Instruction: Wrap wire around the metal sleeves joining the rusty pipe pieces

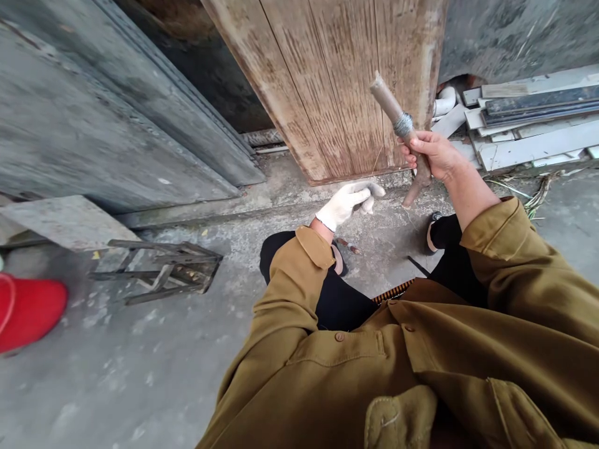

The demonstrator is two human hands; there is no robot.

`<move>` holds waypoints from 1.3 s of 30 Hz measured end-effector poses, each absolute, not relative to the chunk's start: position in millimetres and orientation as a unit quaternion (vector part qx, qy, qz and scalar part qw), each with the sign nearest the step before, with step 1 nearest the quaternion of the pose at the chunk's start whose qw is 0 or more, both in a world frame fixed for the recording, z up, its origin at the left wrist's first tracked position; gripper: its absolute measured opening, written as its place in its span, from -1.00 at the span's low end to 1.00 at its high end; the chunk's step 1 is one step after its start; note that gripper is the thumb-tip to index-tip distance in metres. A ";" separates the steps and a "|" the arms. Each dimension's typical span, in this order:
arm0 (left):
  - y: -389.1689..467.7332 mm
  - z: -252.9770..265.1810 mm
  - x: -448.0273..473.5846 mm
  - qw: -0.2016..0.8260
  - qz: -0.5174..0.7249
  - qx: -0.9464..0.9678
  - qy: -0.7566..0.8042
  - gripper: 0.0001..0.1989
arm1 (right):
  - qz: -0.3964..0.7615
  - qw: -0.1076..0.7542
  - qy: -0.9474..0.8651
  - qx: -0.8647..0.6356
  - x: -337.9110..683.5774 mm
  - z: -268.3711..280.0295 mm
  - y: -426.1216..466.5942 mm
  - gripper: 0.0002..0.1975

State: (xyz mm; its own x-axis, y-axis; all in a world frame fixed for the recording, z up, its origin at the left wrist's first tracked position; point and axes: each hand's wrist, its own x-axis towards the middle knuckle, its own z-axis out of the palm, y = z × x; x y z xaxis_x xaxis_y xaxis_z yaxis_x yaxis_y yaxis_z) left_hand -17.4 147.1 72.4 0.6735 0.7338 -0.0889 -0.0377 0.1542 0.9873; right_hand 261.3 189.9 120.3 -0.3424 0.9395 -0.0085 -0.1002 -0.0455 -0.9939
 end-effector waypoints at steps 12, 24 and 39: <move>154.2 78.6 -23.0 0.506 0.212 0.761 0.347 -0.78 | 0.429 -0.259 -0.781 -0.372 233.1 115.9 172.9 -0.77; 140.6 74.0 -15.1 0.608 0.189 0.698 0.329 -0.71 | 0.430 0.204 -0.697 -0.536 252.2 109.8 188.0 -0.70; 150.5 55.8 -19.2 0.590 0.235 0.680 0.366 -0.66 | 0.571 0.074 -0.747 -0.331 267.8 140.5 176.9 -0.44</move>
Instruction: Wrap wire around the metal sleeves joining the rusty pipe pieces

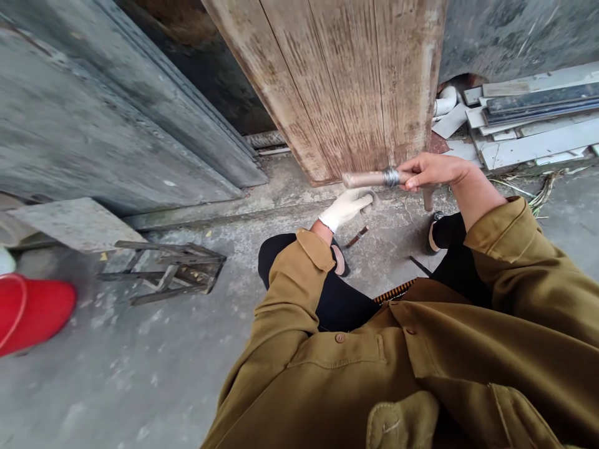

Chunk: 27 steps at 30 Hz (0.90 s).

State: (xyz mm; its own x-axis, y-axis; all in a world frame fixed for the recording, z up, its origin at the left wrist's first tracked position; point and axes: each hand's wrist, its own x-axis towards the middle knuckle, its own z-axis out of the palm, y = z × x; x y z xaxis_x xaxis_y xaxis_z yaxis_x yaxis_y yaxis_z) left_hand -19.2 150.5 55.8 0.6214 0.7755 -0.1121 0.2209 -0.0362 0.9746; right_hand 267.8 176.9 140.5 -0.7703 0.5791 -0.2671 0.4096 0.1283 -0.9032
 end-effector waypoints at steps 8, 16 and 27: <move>139.8 73.3 -14.1 0.623 0.121 0.699 0.329 -0.71 | 0.371 0.069 -0.754 -0.537 257.6 133.1 177.2 -0.79; 150.3 58.3 -21.1 0.489 0.104 0.796 0.341 -0.70 | 0.276 -0.255 -0.805 -0.460 229.0 111.8 171.3 -0.73; 148.6 57.1 -19.3 0.629 0.222 0.663 0.339 -0.65 | 0.615 0.221 -0.689 -0.314 257.9 132.2 173.4 -0.39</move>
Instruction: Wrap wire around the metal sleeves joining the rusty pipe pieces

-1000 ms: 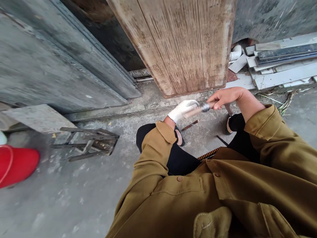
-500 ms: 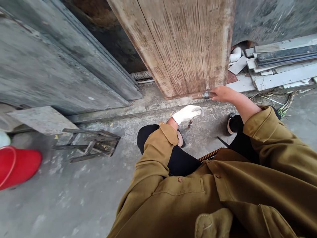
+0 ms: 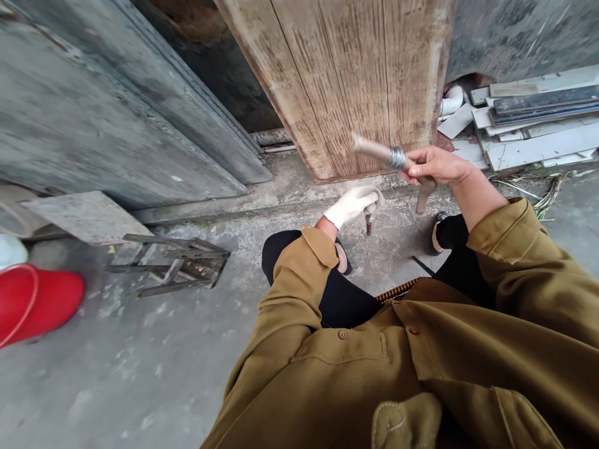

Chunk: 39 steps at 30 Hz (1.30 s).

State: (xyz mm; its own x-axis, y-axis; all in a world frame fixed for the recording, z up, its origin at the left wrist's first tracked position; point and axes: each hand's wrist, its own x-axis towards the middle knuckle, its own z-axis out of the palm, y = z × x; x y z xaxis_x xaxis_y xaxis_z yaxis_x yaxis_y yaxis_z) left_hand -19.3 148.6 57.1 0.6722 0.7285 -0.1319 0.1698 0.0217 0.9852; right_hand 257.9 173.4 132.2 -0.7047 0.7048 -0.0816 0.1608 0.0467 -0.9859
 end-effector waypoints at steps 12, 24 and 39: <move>150.3 57.3 -18.7 0.477 0.128 0.793 0.357 -0.74 | 0.343 -0.255 -0.768 -0.477 239.8 111.1 176.5 -0.80; 150.9 57.2 -19.8 0.588 0.212 0.667 0.405 -0.72 | 0.641 0.004 -0.722 -0.260 261.1 139.5 171.8 -0.33; 150.7 56.8 -22.6 0.537 0.149 0.746 0.366 -0.69 | 0.527 -0.299 -0.717 -0.345 245.0 127.9 171.3 -0.64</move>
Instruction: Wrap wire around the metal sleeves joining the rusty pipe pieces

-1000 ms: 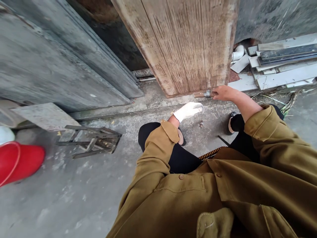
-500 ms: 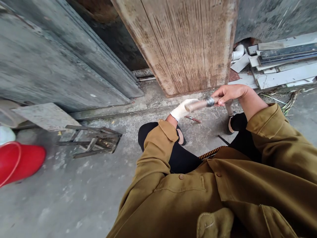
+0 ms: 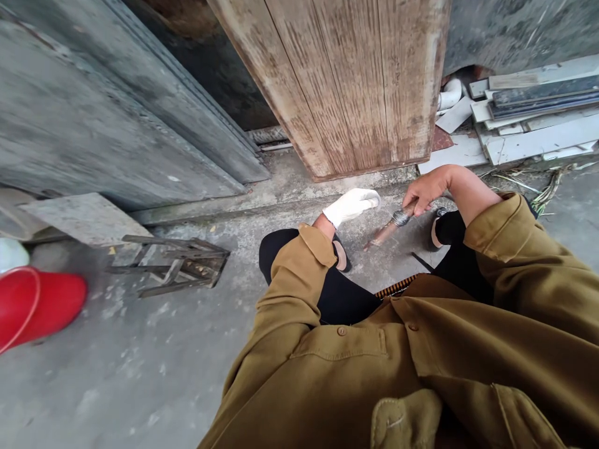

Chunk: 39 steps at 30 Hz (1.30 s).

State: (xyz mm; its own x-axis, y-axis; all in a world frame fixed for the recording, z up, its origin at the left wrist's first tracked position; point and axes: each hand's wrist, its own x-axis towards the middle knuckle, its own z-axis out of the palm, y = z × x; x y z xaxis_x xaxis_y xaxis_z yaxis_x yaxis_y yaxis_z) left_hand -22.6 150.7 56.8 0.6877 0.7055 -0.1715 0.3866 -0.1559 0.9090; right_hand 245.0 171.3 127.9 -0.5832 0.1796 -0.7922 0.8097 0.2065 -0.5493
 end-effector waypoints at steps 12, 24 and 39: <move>145.8 55.3 -11.4 0.642 0.178 0.652 0.362 -0.72 | -0.637 -0.177 0.689 0.297 258.3 124.0 175.2 -0.36; 143.5 68.0 -18.1 0.654 0.193 0.649 0.335 -0.61 | -0.435 0.261 0.757 0.413 247.9 107.0 183.6 -0.79; 156.8 34.3 -20.9 0.584 0.246 0.661 0.402 -0.62 | -0.627 -0.037 0.730 0.269 258.5 125.1 179.2 -0.41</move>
